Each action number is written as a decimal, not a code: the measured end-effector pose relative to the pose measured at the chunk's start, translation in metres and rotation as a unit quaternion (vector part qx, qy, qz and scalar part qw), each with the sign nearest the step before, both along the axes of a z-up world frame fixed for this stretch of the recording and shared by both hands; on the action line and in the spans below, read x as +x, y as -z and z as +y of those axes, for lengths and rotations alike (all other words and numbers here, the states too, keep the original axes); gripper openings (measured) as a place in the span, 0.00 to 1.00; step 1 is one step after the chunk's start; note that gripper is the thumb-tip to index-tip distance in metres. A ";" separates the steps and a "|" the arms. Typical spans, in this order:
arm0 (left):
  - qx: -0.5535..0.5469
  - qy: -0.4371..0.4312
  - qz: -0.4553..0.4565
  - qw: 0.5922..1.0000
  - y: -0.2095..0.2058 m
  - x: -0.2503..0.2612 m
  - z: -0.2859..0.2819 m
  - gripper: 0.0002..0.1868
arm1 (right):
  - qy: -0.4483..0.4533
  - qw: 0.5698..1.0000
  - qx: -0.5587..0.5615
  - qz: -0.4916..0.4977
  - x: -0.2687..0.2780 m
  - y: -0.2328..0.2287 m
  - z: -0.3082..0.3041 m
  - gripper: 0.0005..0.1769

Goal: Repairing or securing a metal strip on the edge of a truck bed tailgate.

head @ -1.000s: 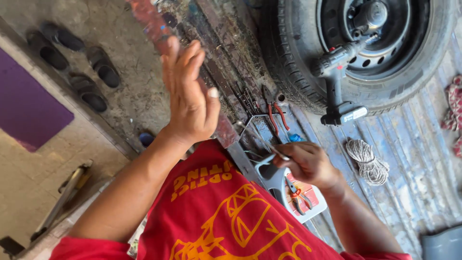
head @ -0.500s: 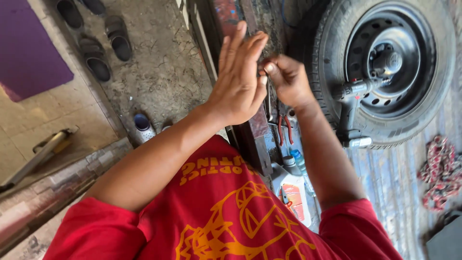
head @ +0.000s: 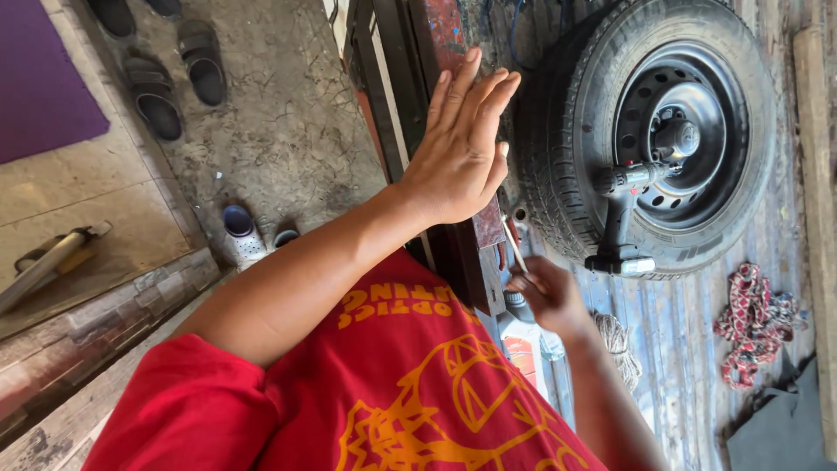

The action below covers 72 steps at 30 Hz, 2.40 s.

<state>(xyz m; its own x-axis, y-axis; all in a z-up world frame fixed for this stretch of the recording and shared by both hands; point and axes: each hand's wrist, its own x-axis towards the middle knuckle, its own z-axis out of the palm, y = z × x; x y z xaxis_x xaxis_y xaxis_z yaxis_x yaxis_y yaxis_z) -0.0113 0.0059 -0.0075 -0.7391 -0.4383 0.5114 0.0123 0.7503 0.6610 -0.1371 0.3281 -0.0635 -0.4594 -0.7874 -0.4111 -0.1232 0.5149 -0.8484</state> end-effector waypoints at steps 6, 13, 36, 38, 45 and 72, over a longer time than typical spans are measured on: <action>-0.005 -0.002 0.003 1.000 0.004 -0.002 0.000 0.40 | -0.059 0.930 -0.169 0.322 0.012 -0.107 -0.030 0.09; -0.014 -0.007 -0.011 1.000 0.004 -0.002 0.000 0.39 | -0.040 0.932 -0.320 0.164 -0.032 -0.111 -0.183 0.18; -0.007 0.018 -0.025 1.000 -0.009 0.013 -0.004 0.38 | -0.085 0.970 -0.211 0.088 0.014 -0.046 0.002 0.31; -0.006 0.017 -0.029 0.999 -0.010 0.014 -0.004 0.38 | -0.114 0.950 -0.260 0.130 0.003 -0.086 -0.026 0.26; -0.010 0.023 -0.029 0.999 -0.007 0.016 -0.005 0.36 | -0.235 0.834 -0.305 0.396 -0.051 -0.138 -0.180 0.14; -0.023 -0.005 -0.032 0.999 0.004 0.007 -0.003 0.38 | -0.082 0.921 -0.310 0.222 -0.035 -0.117 -0.215 0.20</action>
<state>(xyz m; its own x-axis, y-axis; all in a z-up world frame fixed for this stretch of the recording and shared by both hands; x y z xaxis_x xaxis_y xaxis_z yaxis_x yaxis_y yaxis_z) -0.0040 0.0026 -0.0111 -0.7662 -0.4234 0.4834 -0.0371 0.7801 0.6245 -0.1722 0.1131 0.0539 -0.3285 -0.8806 0.3416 -0.5624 -0.1082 -0.8197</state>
